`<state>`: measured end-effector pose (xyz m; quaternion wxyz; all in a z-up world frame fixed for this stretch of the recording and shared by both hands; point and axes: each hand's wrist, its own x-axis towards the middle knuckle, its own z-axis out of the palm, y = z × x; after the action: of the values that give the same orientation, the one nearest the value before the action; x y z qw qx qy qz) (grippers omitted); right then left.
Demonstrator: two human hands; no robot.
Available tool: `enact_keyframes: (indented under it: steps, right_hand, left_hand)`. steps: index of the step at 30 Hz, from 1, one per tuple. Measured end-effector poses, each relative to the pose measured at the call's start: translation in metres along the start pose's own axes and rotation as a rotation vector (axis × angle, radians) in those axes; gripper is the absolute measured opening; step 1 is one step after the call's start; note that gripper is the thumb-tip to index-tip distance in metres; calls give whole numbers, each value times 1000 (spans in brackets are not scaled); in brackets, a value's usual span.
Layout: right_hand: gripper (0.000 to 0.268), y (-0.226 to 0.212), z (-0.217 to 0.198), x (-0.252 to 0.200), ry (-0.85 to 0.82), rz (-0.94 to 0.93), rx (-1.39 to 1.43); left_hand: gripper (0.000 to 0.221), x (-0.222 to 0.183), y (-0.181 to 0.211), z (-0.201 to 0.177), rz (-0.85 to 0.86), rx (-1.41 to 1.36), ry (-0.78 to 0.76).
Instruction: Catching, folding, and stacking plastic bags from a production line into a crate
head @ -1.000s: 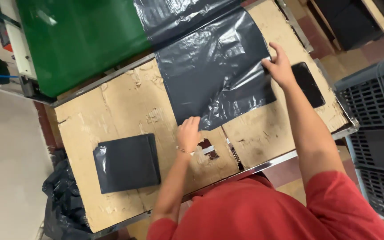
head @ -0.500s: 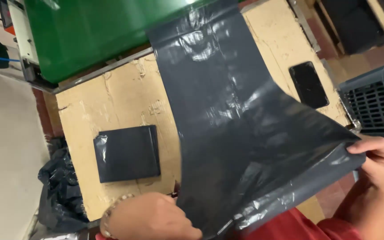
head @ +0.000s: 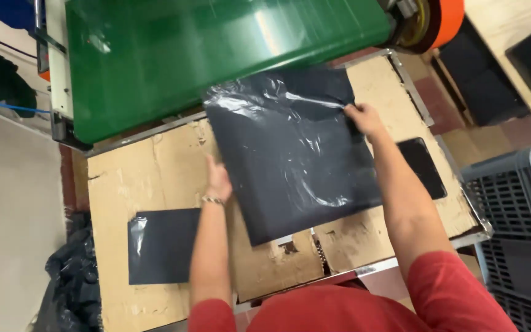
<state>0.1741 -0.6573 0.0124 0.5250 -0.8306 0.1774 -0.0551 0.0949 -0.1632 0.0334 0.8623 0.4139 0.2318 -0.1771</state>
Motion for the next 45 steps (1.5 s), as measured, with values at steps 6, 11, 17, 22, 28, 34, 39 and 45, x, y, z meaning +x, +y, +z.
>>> enact_keyframes:
  steps: [6, 11, 17, 22, 28, 34, 39, 45]
  right_hand:
    - [47, 23, 25, 8, -25, 78, -305]
    - [57, 28, 30, 17, 21, 152, -431]
    - [48, -23, 44, -6, 28, 98, -608]
    - [38, -34, 60, -13, 42, 44, -679]
    - [78, -47, 76, -1, 67, 93, -793]
    - [67, -72, 75, 17, -173, 352, -753]
    - [47, -46, 82, 49, -132, 197, -325]
    - [25, -138, 51, -7, -133, -247, 128]
  left_hand:
    - [54, -43, -96, -70, -74, 270, 282]
    - [50, -140, -124, -59, -61, 788, 105]
    - [46, -171, -163, -89, -106, 1055, 233]
    - [44, -182, -153, -85, -43, 1158, 282]
    - [61, -190, -95, 21, 541, 1803, 437]
    - [67, -118, -103, 97, 1018, 1910, 1]
    - [76, -73, -128, 94, 936, 2008, -229]
    - [53, -21, -102, 67, 579, 1036, -99]
